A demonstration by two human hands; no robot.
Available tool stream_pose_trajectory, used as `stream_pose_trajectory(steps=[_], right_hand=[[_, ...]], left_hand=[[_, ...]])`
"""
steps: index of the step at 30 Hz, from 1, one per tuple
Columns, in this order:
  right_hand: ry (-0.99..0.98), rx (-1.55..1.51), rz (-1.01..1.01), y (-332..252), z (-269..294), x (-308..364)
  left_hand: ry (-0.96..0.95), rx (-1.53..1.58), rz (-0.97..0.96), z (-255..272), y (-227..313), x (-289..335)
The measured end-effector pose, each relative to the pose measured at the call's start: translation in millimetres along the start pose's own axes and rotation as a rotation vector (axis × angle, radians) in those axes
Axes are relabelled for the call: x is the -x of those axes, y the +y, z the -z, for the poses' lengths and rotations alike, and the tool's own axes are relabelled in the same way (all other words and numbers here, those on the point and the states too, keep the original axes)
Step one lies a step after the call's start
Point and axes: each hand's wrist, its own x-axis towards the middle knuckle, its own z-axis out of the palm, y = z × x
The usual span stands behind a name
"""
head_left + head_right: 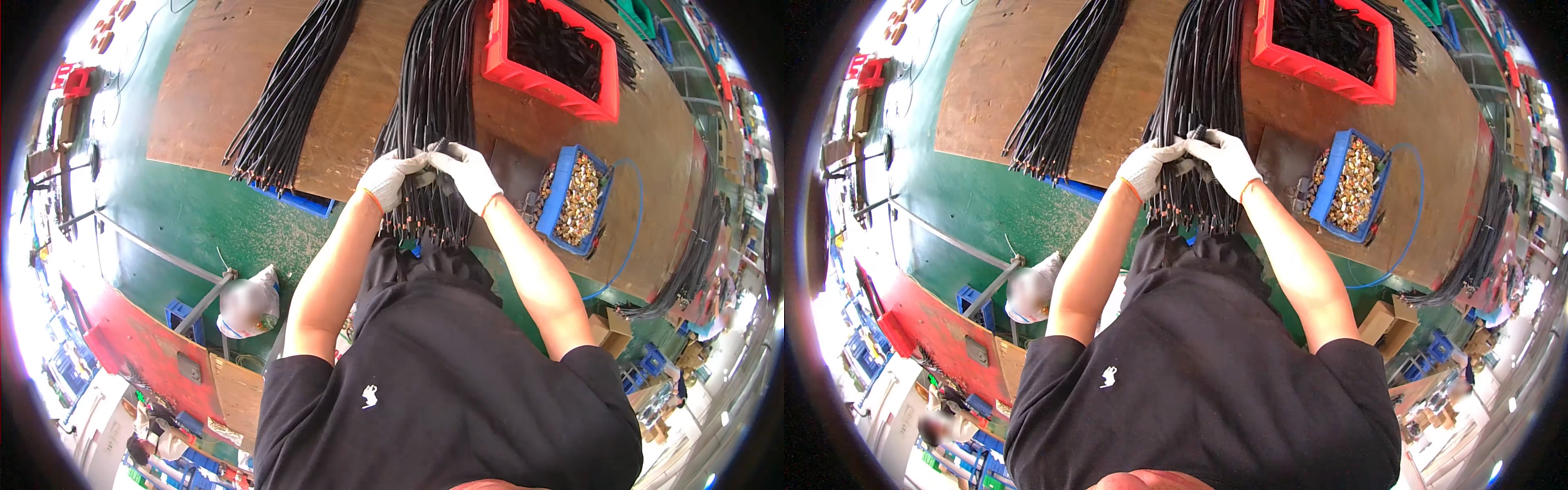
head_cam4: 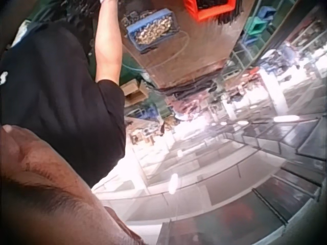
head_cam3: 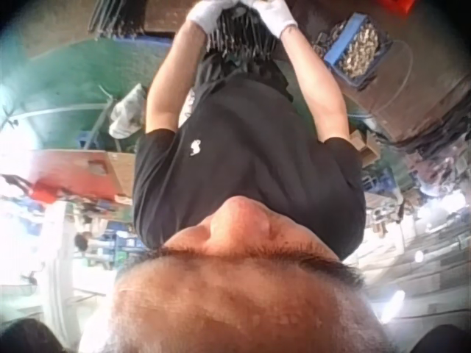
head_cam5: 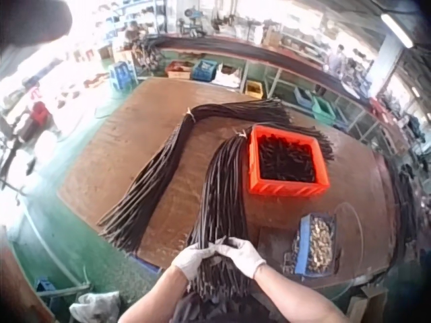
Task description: The worker is assembling wire harnesses by attaching connectors to cables and using a pneumatic crimping tool to secure terminals.
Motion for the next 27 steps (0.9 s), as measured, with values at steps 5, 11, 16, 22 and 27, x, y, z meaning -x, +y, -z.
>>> stream_pose_trajectory(steps=[5,11,16,22,27], right_hand=[[0.033,0.057,-0.092,-5.6,14.0,10.2],[-0.2,0.632,-0.102,-1.4,27.7,49.6],[-0.291,0.793,-0.176,-8.4,30.2,84.9],[-0.302,0.722,-0.242,-0.5,31.7,106.8],[-0.358,0.629,-0.299,10.6,37.7,103.7]], left_hand=[[0.189,-0.294,-0.017,4.4,5.6,-0.8],[0.22,-0.331,0.004,2.6,16.0,8.2],[0.149,-0.344,0.026,-16.0,22.2,22.6],[0.193,-0.414,-0.026,-17.5,6.6,16.1],[0.175,-0.345,-0.07,-19.8,0.0,16.3]])
